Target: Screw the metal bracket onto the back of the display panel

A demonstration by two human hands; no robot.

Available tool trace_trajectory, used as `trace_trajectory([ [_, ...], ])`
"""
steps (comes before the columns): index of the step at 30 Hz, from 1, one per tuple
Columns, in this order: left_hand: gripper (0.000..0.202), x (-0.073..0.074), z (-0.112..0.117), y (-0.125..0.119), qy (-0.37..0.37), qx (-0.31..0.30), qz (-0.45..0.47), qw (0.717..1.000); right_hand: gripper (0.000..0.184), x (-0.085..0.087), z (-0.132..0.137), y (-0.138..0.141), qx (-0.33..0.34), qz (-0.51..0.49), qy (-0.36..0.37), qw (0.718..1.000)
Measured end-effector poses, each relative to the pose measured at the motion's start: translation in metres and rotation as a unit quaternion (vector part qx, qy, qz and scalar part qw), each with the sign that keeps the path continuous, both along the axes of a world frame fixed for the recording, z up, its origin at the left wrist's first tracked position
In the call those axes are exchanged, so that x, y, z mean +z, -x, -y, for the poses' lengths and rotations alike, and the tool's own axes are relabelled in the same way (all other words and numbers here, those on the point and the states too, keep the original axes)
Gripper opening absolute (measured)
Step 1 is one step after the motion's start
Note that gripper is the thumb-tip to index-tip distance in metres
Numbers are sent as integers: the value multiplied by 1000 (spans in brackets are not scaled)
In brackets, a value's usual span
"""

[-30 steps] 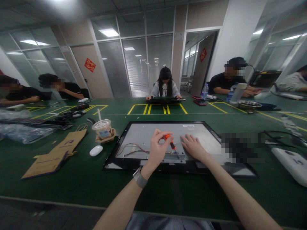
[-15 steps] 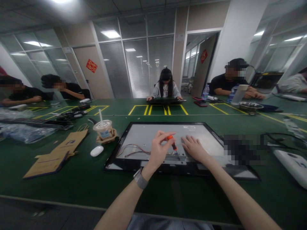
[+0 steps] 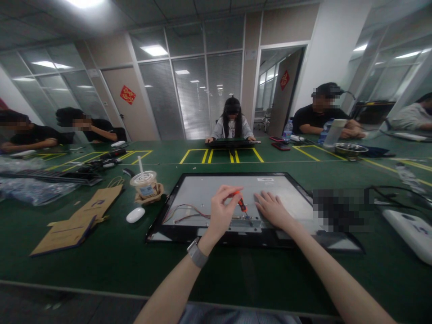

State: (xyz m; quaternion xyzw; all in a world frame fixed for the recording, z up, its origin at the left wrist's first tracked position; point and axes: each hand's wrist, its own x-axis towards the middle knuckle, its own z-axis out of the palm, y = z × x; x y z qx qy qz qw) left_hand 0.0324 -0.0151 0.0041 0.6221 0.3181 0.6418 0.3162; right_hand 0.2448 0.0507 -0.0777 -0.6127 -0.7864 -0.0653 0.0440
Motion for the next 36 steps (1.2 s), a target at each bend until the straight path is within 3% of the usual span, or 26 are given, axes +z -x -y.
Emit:
trace_trajectory([
  [3, 20, -2, -1, 1, -1, 11, -5, 1000, 53, 2, 1, 1, -2, 1, 3, 1000],
  [11, 33, -2, 4, -2, 20, -63, 2, 998, 54, 8, 4, 4, -4, 14, 13, 1000],
  [18, 16, -5, -1, -3, -2, 40, -7, 999, 53, 1, 1, 0, 8, 2, -11, 1000],
  [22, 16, -3, -1, -2, 5, 55, 5, 998, 54, -3, -2, -1, 6, 1, -13, 1000],
  [32, 31, 1, 2, 1, 2, -39, -3, 999, 55, 6, 3, 2, 3, 13, 4, 1000],
  [36, 27, -1, 1, 0, -1, -24, -5, 1000, 54, 8, 5, 4, -3, 11, 8, 1000],
])
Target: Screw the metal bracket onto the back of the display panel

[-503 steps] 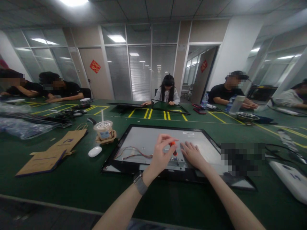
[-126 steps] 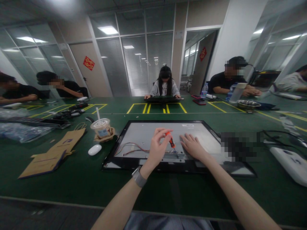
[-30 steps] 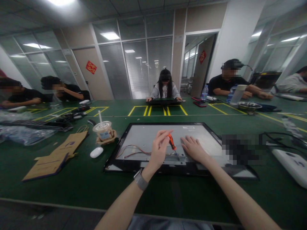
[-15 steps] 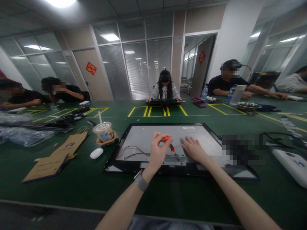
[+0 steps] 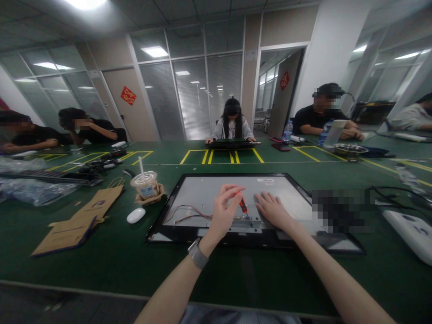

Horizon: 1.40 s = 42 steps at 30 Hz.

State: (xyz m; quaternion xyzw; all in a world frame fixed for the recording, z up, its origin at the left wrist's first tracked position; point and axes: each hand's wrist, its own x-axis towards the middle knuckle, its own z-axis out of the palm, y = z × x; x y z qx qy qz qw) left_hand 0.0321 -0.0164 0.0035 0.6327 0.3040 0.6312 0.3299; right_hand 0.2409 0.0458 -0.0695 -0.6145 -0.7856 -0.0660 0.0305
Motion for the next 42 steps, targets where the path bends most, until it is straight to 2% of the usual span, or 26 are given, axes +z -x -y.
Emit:
trace_trajectory([
  [5, 25, 4, -1, 2, 8, 22, -5, 1000, 53, -2, 0, 0, 2, 0, -8, 1000],
  [12, 31, 5, -2, 3, 43, -23, 33, 998, 54, -2, -2, -2, 5, 7, 1, 1000],
  [17, 22, 0, -4, 1, 27, 9, 9, 1000, 54, -3, -3, -1, 0, -3, 1, 1000],
  [22, 25, 3, -3, 2, 25, 10, -2, 1000, 54, -7, -5, -3, 2, -5, -5, 1000],
  [34, 34, -1, -5, 2, 50, -54, 18, 997, 55, -2, -2, -2, -1, -3, 7, 1000],
  [37, 31, 0, -5, 1, 32, -43, 14, 998, 54, -1, -1, -1, -3, 1, 9, 1000],
  [42, 17, 0, -4, 1, 10, 10, -7, 1000, 54, -2, -2, -1, 0, 4, 4, 1000],
])
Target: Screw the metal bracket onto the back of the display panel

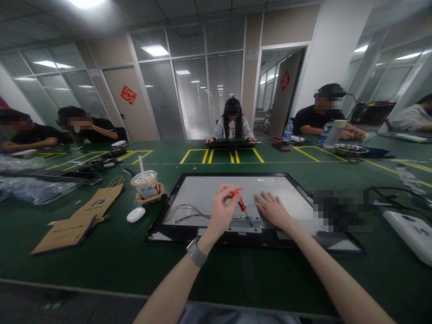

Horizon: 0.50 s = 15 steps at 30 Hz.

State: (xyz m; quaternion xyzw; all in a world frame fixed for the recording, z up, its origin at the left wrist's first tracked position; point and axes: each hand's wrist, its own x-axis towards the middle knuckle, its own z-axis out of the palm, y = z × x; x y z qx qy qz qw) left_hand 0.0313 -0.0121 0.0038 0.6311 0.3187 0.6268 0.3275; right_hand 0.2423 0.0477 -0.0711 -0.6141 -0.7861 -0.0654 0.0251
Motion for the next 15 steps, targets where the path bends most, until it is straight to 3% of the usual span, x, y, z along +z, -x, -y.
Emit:
trace_trajectory([
  [9, 30, -3, 4, 0, -10, 4, -8, 1000, 55, -4, -2, -2, 7, -11, -11, 1000],
  [12, 28, -4, 2, -1, -6, -17, -1, 1000, 56, -5, -2, -3, 5, -11, -6, 1000],
  [15, 22, -4, 2, -2, -15, 3, -14, 1000, 56, -5, -3, -3, 5, -13, -4, 1000],
])
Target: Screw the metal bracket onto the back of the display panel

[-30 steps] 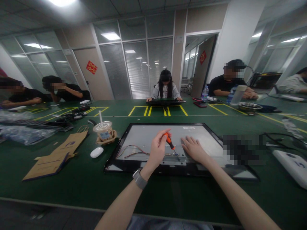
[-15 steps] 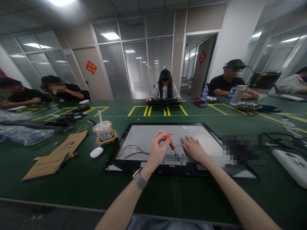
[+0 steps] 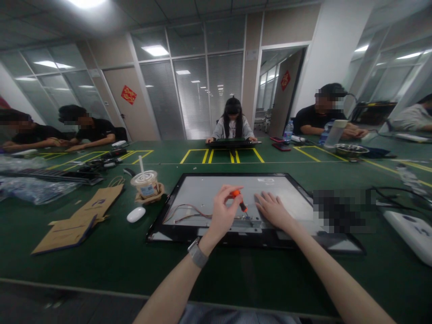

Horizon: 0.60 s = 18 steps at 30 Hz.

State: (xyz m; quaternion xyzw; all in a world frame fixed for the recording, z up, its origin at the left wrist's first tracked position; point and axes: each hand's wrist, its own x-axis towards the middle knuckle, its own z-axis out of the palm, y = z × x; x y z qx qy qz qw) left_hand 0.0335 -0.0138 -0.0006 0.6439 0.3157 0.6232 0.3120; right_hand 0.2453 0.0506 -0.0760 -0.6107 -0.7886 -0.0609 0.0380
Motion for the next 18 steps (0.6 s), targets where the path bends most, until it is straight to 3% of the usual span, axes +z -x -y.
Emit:
trace_trajectory([
  [5, 22, 3, 5, 1, -16, 38, -16, 999, 56, 1, 0, 1, -2, 0, 0, 1000],
  [11, 30, 7, 7, 1, 6, -41, 0, 999, 55, 0, 0, 1, -3, 7, -2, 1000],
  [18, 12, 2, 1, 0, 0, 57, -1, 998, 55, -7, -4, -1, 2, 1, -14, 1000],
])
